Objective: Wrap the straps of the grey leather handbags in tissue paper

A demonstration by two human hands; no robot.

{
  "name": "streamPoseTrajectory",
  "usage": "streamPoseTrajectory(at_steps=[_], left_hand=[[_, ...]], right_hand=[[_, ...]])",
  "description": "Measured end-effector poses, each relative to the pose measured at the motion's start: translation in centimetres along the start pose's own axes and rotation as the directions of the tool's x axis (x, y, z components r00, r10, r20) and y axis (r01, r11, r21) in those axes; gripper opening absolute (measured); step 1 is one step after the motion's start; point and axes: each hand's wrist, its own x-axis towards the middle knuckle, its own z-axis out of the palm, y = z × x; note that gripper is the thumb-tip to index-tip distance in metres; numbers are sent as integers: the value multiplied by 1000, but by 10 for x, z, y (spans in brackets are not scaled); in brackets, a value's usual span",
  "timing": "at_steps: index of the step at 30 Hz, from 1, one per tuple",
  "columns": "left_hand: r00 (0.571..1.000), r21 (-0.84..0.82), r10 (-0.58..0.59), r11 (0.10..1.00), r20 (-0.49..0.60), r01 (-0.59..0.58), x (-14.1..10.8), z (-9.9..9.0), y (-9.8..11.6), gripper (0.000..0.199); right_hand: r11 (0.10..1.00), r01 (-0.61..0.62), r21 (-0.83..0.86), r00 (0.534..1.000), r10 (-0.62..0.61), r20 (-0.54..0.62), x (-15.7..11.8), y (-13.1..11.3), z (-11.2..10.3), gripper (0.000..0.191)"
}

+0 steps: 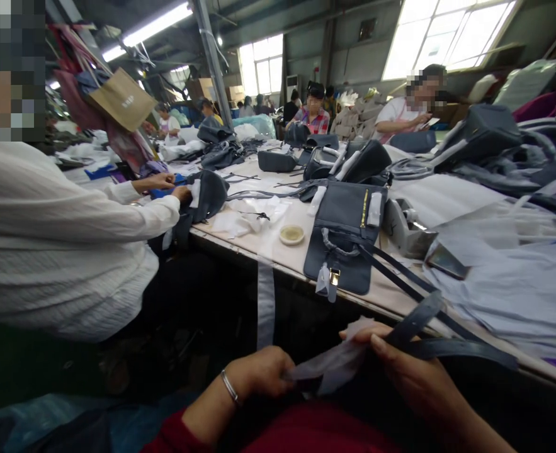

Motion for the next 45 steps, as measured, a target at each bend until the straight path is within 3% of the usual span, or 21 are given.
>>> streamPoseTrajectory(at_steps=[2, 6, 9, 12, 15, 16, 17, 18, 20, 22, 24, 28, 31, 34, 36, 38, 39, 41, 43, 45], left_hand=[[963, 323, -241, 907, -124, 269, -11, -21, -32, 4], [849, 376, -427, 765, -311, 523, -47, -62, -85, 13], [788, 344, -515, 711, -338, 613, -63, -76, -107, 24], [821, 337, -470, 753, -326, 565, -50, -82, -108, 51], [896, 350, -290, 845, -336, 404, -11, -96, -76, 60], [917, 364, -186, 875, -354, 318, 5, -103, -59, 55], [922, 414, 12, 896, -387, 162, 22, -110, -38, 48], [884, 478, 186, 877, -429, 47, 40, -119, -17, 44], [777, 596, 376, 803, -504, -1, 76, -136, 26, 44], [741, 652, 378, 751, -554, 104, 111, -152, 60, 52], [768, 644, 274, 732, -579, 225, 144, -165, 81, 58], [821, 589, 40, 716, -570, 375, 190, -186, 95, 62], [821, 563, -4, 726, -571, 395, 198, -195, 99, 63], [774, 541, 139, 789, -617, 290, 186, -187, 103, 47], [735, 539, 261, 826, -626, 165, 168, -168, 105, 31], [728, 476, 310, 879, -611, 26, 145, -138, 106, 32], [734, 388, 308, 919, -605, -66, 131, -120, 106, 37], [801, 136, 287, 958, -526, -253, 104, -84, 107, 43], [856, -122, 283, 922, -433, -367, 79, -51, 113, 37], [894, -340, 290, 848, -342, -406, 63, -28, 125, 40]], right_hand=[[995, -5, 100, 988, 21, -155, 4, -3, -16, 26], [975, 6, 223, 937, 73, -343, 11, -9, -38, 30], [974, 28, 224, 923, 61, -380, 13, -5, -33, 30], [988, 31, 151, 940, 22, -340, 13, 4, -18, 33], [999, 12, 31, 960, -2, -282, 13, 10, -5, 36], [1000, 4, -10, 965, -7, -264, 13, 11, -2, 36], [999, -6, -47, 970, -5, -243, 13, 11, 1, 36], [997, -17, -77, 975, 0, -223, 13, 12, 3, 37], [993, -32, -117, 980, 8, -197, 11, 13, 6, 38], [990, -38, -139, 981, 10, -194, 8, 15, 9, 39], [987, -40, -156, 980, 8, -199, 4, 18, 10, 37], [976, -55, -213, 985, 18, -171, -4, 27, 5, 36], [975, -70, -213, 982, 31, -185, -5, 29, -2, 38], [982, -63, -176, 977, 25, -211, -1, 24, -7, 38], [989, -27, -146, 973, -7, -229, 4, 19, -8, 36], [992, 30, -125, 971, -59, -234, 11, 14, -8, 34], [992, 52, -117, 970, -79, -232, 14, 12, -7, 33], [991, 81, -106, 972, -102, -213, 19, 9, -4, 32], [991, 90, -103, 975, -109, -194, 21, 6, 2, 33], [989, 97, -109, 977, -116, -177, 22, 3, 8, 34]])
